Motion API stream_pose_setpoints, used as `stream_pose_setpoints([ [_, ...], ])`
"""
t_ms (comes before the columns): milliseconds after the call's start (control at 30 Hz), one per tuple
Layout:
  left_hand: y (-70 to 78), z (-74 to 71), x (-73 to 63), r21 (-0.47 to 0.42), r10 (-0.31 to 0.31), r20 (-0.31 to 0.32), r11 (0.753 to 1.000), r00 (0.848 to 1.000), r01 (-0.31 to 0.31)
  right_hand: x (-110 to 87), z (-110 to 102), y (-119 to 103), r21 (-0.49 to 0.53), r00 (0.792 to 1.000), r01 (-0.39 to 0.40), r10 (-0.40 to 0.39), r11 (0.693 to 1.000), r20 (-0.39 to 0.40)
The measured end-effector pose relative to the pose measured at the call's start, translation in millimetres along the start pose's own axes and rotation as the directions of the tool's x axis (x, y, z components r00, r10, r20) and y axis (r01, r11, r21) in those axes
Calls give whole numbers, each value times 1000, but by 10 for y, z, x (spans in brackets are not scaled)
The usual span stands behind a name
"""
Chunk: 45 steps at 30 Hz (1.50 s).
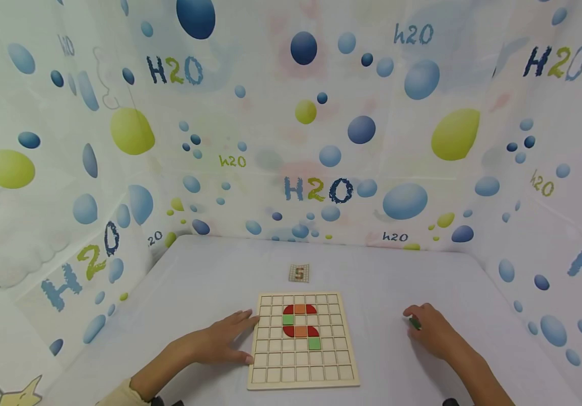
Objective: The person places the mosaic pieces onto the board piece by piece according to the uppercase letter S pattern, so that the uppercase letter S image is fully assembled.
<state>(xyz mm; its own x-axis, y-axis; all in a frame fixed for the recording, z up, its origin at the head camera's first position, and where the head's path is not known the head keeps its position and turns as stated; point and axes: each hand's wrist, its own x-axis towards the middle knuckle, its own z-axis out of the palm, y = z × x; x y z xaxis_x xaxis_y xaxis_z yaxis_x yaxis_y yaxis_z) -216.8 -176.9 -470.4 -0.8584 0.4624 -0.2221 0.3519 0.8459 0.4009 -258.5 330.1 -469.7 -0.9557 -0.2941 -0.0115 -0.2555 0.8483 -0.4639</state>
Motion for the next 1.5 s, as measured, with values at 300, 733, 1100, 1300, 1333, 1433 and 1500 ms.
stream_pose_setpoints([
  [300,18,-12,-9,-19,-7,0,1000,1000,7,6,18,22,-22,1000,-20,20,1000,13],
  [733,-27,23,13,1,0,-8,1000,1000,0,63,41,131,-106,998,19,-26,994,-62],
  [1100,-24,17,-3,-16,-3,-9,1000,1000,3,47,13,189,-24,998,-22,21,999,-60],
  [1300,-17,9,-8,-17,-7,-10,1000,1000,6,50,-21,187,-38,999,-33,32,999,-36],
  [1333,-16,9,-10,-16,-4,-12,1000,1000,4,50,-26,185,-42,999,-37,35,998,-33],
  [1433,-20,15,-4,-11,-1,-15,1000,1000,1,43,-25,180,-35,999,-34,34,999,-16],
  [1500,-21,18,-2,-9,-1,-15,1000,1000,1,38,-16,159,-7,999,-44,44,999,-2],
])
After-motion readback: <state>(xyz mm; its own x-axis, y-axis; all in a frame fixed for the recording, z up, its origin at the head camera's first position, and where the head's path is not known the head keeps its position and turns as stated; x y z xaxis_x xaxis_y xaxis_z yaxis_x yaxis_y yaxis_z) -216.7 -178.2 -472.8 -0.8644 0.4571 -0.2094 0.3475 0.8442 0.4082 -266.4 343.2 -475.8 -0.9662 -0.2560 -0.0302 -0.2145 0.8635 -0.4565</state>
